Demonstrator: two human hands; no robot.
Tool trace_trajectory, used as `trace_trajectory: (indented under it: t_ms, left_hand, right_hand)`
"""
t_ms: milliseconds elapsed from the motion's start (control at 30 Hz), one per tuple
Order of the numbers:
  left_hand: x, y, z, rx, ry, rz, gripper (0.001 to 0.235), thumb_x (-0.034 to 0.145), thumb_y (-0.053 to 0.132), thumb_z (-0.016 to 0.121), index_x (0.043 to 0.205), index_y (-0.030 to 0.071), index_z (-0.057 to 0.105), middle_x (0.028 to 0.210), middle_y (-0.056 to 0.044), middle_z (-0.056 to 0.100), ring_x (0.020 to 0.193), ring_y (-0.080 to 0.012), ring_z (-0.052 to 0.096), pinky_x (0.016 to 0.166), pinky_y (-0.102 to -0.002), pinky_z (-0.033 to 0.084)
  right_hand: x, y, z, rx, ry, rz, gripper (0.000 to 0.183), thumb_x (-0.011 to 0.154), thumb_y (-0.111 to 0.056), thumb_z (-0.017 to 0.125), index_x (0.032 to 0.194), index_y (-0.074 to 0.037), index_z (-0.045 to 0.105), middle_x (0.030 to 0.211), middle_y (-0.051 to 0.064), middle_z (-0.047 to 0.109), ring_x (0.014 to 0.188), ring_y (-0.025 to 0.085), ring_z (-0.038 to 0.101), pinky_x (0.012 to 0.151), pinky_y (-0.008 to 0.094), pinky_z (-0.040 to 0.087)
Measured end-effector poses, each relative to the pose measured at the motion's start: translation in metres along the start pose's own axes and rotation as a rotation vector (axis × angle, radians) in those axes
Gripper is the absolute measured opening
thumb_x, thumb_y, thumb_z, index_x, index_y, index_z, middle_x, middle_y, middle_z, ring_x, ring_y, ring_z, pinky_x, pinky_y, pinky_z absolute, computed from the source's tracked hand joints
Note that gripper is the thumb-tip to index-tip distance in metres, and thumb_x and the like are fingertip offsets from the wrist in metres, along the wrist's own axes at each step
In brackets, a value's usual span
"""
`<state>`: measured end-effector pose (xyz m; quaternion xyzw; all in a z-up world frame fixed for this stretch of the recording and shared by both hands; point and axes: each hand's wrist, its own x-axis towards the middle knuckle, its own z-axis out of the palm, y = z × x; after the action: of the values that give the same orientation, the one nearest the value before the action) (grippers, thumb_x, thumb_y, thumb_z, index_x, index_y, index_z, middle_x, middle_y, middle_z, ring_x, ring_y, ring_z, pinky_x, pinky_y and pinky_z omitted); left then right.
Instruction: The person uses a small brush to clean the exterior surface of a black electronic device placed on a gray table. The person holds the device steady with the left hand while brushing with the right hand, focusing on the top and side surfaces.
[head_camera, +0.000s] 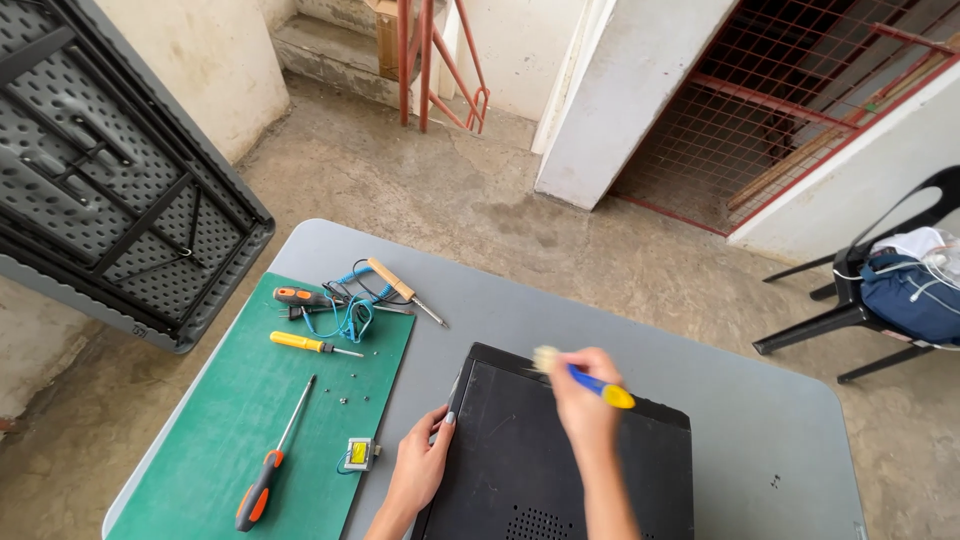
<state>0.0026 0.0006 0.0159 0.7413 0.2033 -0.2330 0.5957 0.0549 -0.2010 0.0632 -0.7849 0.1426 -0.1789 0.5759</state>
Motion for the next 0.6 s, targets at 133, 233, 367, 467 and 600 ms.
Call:
trace_trajectory:
  t_ms: [133,233,367,467,600]
  left_hand:
    - [-0.002,0.002,0.0,-0.005,0.001,-0.015,0.055,0.088,0.045,0.042,0.136,0.021,0.055,0.129,0.001,0.064,0.106,-0.012,0.063,0.091,-0.026,0.045]
    - [-0.001,0.001,0.001,-0.003,0.007,-0.015,0.055,0.088,0.045,0.043,0.135,0.021,0.055,0.129,0.001,0.065,0.105,-0.0122,0.063,0.091,-0.026,0.045]
    - [-0.001,0.002,0.0,0.008,0.016,-0.019,0.054,0.088,0.046,0.043,0.135,0.022,0.056,0.128,0.002,0.065,0.1,-0.0117,0.063,0.09,-0.026,0.045]
    - [0.003,-0.005,0.003,-0.018,0.022,0.027,0.054,0.088,0.046,0.044,0.133,0.019,0.058,0.128,0.0,0.066,0.117,-0.0105,0.06,0.092,-0.025,0.045]
    - [-0.001,0.0,0.0,-0.015,0.016,0.015,0.05,0.091,0.041,0.038,0.132,0.02,0.06,0.111,0.003,0.071,0.102,-0.0104,0.062,0.086,-0.023,0.044]
  right_hand:
    - [0.01,0.032,-0.073,-0.511,0.223,0.114,0.004,0.077,-0.014,0.067,0.073,-0.015,0.066,0.079,-0.001,0.06,0.077,0.017,0.056,0.066,0.031,0.045]
    - [0.005,0.054,-0.067,-0.672,0.236,0.226,0.005,0.072,-0.017,0.061,0.072,-0.018,0.066,0.078,0.001,0.06,0.073,0.024,0.055,0.062,0.036,0.044]
    - [-0.021,0.044,0.008,-0.443,0.153,-0.026,0.005,0.06,-0.011,0.065,0.059,-0.014,0.062,0.059,-0.003,0.061,0.057,0.016,0.053,0.056,0.03,0.041]
    - [-0.041,0.028,0.064,-0.193,-0.027,-0.132,0.01,0.064,-0.009,0.069,0.06,-0.012,0.06,0.06,-0.003,0.058,0.06,0.012,0.055,0.058,0.026,0.042]
    - [-0.042,0.023,0.064,0.195,-0.252,0.168,0.021,0.078,-0.008,0.074,0.067,-0.007,0.056,0.057,0.006,0.061,0.047,0.012,0.056,0.046,0.025,0.044]
